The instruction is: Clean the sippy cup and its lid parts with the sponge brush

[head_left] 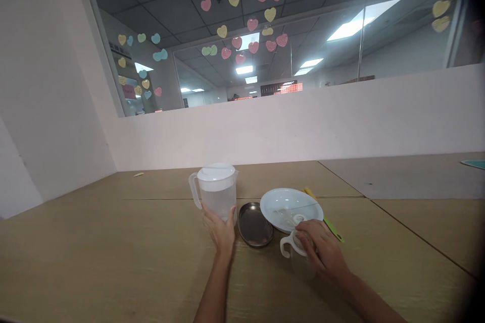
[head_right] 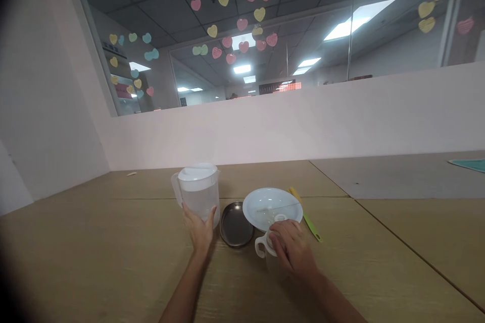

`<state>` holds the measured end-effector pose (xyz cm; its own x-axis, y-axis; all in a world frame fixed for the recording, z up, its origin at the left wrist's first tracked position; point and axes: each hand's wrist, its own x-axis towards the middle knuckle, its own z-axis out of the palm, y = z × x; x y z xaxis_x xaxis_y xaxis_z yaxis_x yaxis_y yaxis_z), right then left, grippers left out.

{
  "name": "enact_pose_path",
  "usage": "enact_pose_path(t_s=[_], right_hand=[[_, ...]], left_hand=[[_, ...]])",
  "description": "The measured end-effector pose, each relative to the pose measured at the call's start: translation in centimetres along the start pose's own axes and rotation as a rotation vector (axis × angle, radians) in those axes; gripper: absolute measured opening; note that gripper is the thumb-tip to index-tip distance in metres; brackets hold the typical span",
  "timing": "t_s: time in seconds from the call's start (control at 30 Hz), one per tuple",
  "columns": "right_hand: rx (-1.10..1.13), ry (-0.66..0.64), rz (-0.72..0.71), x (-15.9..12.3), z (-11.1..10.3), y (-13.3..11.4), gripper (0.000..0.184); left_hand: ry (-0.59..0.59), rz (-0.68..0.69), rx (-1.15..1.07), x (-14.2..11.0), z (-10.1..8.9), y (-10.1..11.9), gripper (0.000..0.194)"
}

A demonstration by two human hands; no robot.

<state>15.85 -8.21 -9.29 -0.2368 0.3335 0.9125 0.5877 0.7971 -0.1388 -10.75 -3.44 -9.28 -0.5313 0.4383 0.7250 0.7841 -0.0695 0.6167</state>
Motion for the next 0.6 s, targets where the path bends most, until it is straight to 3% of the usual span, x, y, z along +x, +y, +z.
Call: enact_pose_path(t_s=[0.2,0.47,0.6], right_hand=[[-0.007,0.012,0.000,0.0,0.0,0.0,0.012],[-0.018,0.009,-0.025,-0.2,-0.1,0.4,0.015],[-0.010,0.063,-0.009,-0.4,-0.3,0.4,0.018]], left_hand=[[0.067,0.010,-0.086,-0.1,0.2,-0.2,0.097],[0.040,-0.054,-0.064,0.3,0.3,-0.1,0.107],[0.082,-0.025,-0.015,0.2,-0.6,1.2,0.113]])
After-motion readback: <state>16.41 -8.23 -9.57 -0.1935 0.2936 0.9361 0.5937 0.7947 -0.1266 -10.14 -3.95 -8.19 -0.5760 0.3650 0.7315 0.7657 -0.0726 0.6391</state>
